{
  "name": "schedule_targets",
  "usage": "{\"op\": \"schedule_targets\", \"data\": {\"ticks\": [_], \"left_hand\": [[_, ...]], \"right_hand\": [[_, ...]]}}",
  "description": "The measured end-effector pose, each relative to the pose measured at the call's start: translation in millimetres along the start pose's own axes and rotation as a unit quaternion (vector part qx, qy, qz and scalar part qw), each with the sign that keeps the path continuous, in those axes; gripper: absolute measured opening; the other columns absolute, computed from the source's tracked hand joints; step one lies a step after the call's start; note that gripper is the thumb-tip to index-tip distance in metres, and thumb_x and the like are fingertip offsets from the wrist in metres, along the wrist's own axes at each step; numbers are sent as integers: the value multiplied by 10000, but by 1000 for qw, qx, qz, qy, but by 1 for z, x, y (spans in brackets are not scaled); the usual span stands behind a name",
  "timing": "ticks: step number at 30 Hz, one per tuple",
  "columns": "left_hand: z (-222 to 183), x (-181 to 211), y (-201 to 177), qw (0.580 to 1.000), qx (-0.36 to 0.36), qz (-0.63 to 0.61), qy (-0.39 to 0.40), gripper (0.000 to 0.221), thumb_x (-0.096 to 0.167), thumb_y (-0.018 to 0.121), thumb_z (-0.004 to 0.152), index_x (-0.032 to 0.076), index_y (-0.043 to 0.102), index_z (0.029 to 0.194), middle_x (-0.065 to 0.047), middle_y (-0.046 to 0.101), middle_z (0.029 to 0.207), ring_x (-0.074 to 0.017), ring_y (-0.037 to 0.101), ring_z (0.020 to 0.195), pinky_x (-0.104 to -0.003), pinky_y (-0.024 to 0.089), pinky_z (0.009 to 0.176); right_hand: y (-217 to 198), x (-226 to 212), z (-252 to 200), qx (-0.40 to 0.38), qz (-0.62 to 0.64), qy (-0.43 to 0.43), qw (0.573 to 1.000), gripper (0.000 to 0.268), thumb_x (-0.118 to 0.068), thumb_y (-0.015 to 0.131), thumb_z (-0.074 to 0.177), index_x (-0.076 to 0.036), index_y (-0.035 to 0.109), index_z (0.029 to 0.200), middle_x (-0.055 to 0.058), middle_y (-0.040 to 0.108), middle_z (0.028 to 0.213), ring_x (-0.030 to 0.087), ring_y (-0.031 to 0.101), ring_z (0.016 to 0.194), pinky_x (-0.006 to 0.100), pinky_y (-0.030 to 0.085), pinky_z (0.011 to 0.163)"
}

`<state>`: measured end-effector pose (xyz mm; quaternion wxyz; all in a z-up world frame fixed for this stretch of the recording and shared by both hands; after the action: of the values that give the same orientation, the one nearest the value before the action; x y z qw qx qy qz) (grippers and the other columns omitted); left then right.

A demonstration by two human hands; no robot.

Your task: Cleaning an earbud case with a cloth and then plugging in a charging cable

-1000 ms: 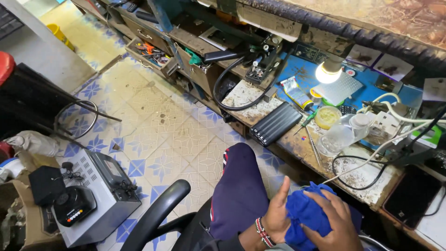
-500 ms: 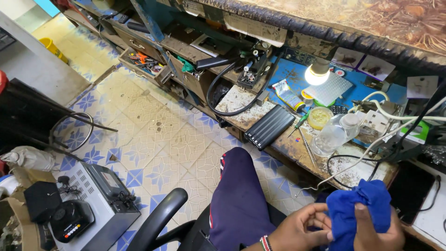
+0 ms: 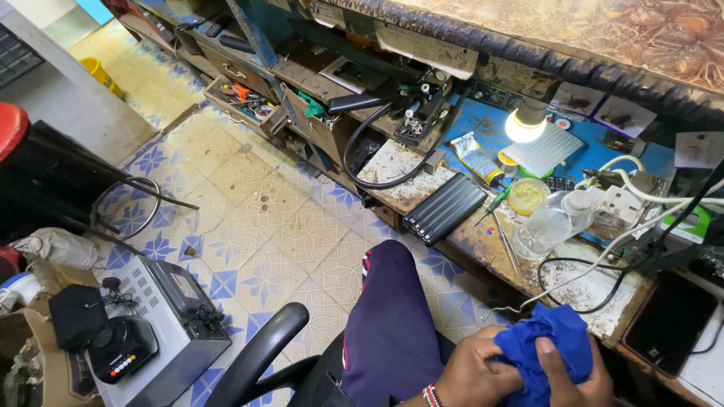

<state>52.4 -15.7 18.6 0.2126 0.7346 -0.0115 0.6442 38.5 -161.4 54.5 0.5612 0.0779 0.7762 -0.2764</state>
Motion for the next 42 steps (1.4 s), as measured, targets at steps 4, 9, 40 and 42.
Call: {"op": "schedule_targets", "data": {"ticks": [4, 9, 40, 42], "left_hand": [[0, 3, 1, 999, 12, -39, -25, 177, 73, 719, 896, 140, 707, 1059, 55, 640, 1019, 22, 531, 785, -132, 427, 672], [8, -25, -3, 978, -12, -202, -54, 452, 6, 736, 836, 41, 681, 1283, 61, 713, 1015, 14, 630, 861, -129, 541, 808], [2, -34, -13, 995, 12, -88, -52, 164, 197, 830, 905, 114, 752, 1024, 149, 611, 774, 70, 442, 698, -124, 431, 615], [2, -35, -15, 995, 31, -74, -66, 147, 183, 830, 901, 121, 749, 1006, 171, 544, 668, 83, 360, 613, -109, 326, 527]], "right_hand": [[-13, 15, 6, 33, -48, -16, 998, 459, -392, 761, 871, -163, 735, 1268, 55, 717, 906, 139, 622, 868, 300, 469, 810], [-14, 8, 12, -1, 28, -63, 998, 565, -135, 834, 758, -100, 705, 1307, 69, 722, 1018, 122, 609, 882, 265, 489, 807], [-12, -12, 8, -68, -24, -11, 997, 449, -184, 849, 748, -57, 733, 1163, 72, 745, 967, 160, 646, 853, 316, 527, 818], [-12, -10, 9, -72, -24, 1, 997, 443, -166, 851, 751, -54, 731, 1163, 87, 761, 963, 175, 666, 838, 327, 539, 809]]}}
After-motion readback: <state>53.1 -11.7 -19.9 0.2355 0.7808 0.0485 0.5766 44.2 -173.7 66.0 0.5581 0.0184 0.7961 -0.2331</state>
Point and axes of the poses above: each hand's wrist, its own z-axis towards the middle knuckle, its own y-axis out of the palm, x = y × z, the point moved 8 cm from there along z, towards the middle knuckle
